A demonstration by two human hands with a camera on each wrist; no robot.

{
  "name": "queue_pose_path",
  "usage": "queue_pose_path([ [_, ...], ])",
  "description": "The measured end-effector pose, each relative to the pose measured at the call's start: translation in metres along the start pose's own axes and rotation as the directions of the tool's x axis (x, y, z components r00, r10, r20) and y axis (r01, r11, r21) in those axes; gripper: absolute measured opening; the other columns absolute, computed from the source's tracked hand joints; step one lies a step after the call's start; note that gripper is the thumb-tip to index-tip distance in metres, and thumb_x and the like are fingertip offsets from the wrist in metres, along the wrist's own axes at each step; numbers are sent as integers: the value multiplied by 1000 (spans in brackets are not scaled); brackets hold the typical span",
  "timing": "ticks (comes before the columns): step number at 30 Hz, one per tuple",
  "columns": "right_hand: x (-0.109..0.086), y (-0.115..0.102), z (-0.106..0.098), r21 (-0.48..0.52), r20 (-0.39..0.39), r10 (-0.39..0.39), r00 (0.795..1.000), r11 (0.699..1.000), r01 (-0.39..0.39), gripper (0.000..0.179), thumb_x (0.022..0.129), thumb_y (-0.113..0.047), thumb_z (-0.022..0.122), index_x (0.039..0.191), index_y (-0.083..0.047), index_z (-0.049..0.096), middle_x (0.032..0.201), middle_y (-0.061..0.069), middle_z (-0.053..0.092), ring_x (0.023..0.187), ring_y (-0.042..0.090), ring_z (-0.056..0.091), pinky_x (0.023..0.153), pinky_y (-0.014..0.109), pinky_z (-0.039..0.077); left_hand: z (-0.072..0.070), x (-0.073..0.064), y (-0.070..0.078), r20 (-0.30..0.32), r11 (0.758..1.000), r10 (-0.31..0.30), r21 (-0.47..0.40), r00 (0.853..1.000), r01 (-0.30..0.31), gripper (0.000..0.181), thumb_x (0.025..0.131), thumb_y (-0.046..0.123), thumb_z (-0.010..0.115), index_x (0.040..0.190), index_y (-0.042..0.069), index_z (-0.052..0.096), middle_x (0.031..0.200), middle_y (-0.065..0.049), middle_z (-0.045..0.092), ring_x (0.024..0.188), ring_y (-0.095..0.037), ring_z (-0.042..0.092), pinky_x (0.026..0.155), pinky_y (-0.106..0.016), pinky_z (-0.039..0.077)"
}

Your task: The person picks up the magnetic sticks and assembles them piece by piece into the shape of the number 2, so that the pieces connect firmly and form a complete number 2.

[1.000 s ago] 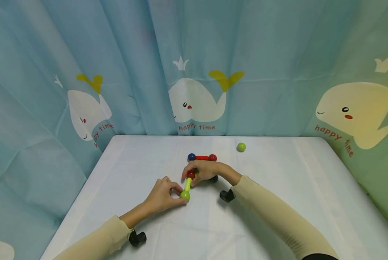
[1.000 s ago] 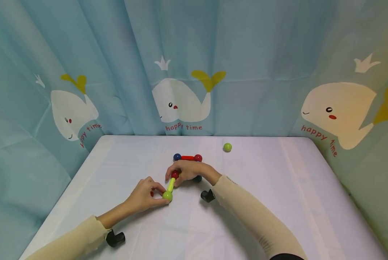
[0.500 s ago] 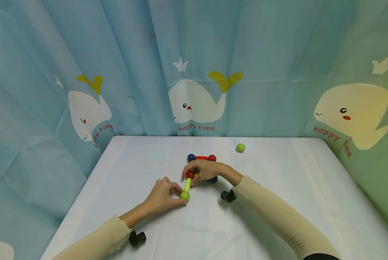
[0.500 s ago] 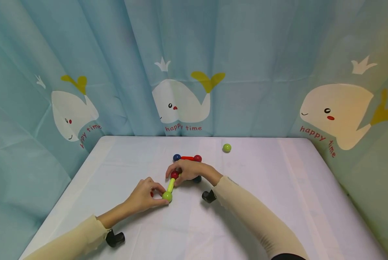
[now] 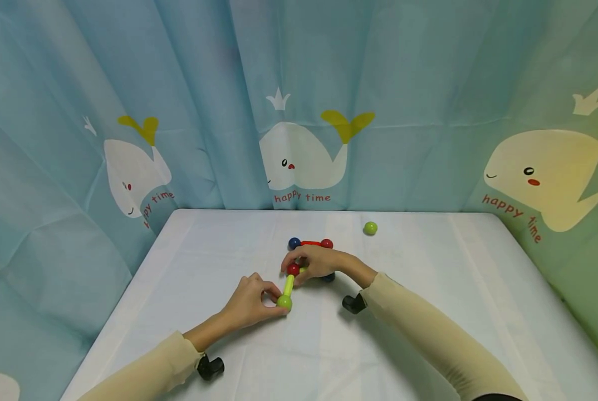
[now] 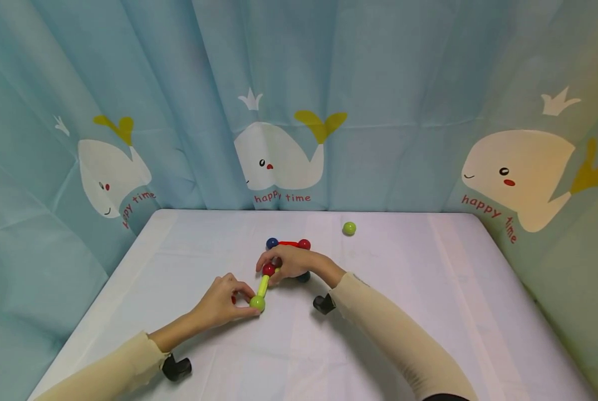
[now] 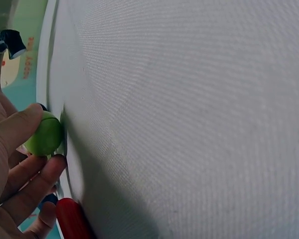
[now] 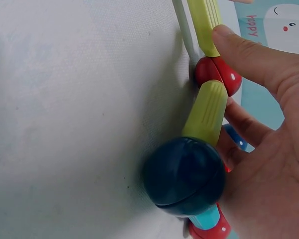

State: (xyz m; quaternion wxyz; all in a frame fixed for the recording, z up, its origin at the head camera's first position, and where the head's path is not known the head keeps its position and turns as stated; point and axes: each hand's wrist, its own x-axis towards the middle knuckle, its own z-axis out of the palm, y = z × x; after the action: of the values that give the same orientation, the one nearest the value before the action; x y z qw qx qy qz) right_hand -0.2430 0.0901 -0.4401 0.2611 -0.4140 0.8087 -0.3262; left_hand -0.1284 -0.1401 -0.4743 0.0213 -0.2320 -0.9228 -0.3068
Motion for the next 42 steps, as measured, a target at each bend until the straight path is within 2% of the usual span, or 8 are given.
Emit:
queue_pose_path([
  [5,-3,1,0,-15,-26,12,1000,1000,-12,34,89,-12,82,122,-14,72,120,-3,65,109,18,58,100,37,50,0,0,0,0,1000,3,3,1000,-3,24,74,38,93,87,23,80,79,18,65,79,-10,48,72,-33,33],
  [16,-11,0,0,23,-85,-20,996,999,22,35,89,-11,81,122,-8,70,119,3,68,106,25,64,98,43,52,0,0,1,8,1000,12,6,1000,-12,24,74,38,93,87,23,79,78,18,67,78,-11,48,72,-32,33],
  [23,-19,2,-2,37,-138,-21,990,999,26,41,91,-13,79,129,-6,66,126,8,67,109,33,62,96,47,53,0,0,0,15,1000,15,5,1000,-15,24,74,38,93,87,22,79,79,18,67,78,-11,48,73,-33,33],
  [30,-31,4,-2,0,-262,-35,965,999,36,46,90,-17,81,132,-7,65,123,13,68,106,33,63,89,43,56,2,1,-4,0,998,57,11,998,-57,25,74,38,93,87,23,79,80,17,69,78,-10,50,73,-32,33],
  [35,-42,8,-2,-3,-344,-51,938,999,54,45,89,-19,82,130,-7,66,120,16,68,103,35,63,85,46,57,0,1,-4,3,998,54,11,999,-54,25,74,39,93,88,23,79,80,18,69,78,-10,50,74,-32,34],
  [39,-50,10,-3,-3,-374,-50,926,999,52,42,90,-19,82,127,-8,67,117,17,69,100,36,64,82,46,57,-1,2,-3,3,999,52,14,999,-52,25,74,38,93,88,23,79,79,18,70,77,-11,51,74,-32,34],
  [42,-55,13,-3,1,-382,-36,923,999,39,41,90,-19,81,126,-8,67,116,17,69,98,35,63,79,40,57,-2,2,-3,7,999,49,13,999,-50,25,74,38,93,88,23,79,79,18,69,77,-11,51,74,-32,34],
])
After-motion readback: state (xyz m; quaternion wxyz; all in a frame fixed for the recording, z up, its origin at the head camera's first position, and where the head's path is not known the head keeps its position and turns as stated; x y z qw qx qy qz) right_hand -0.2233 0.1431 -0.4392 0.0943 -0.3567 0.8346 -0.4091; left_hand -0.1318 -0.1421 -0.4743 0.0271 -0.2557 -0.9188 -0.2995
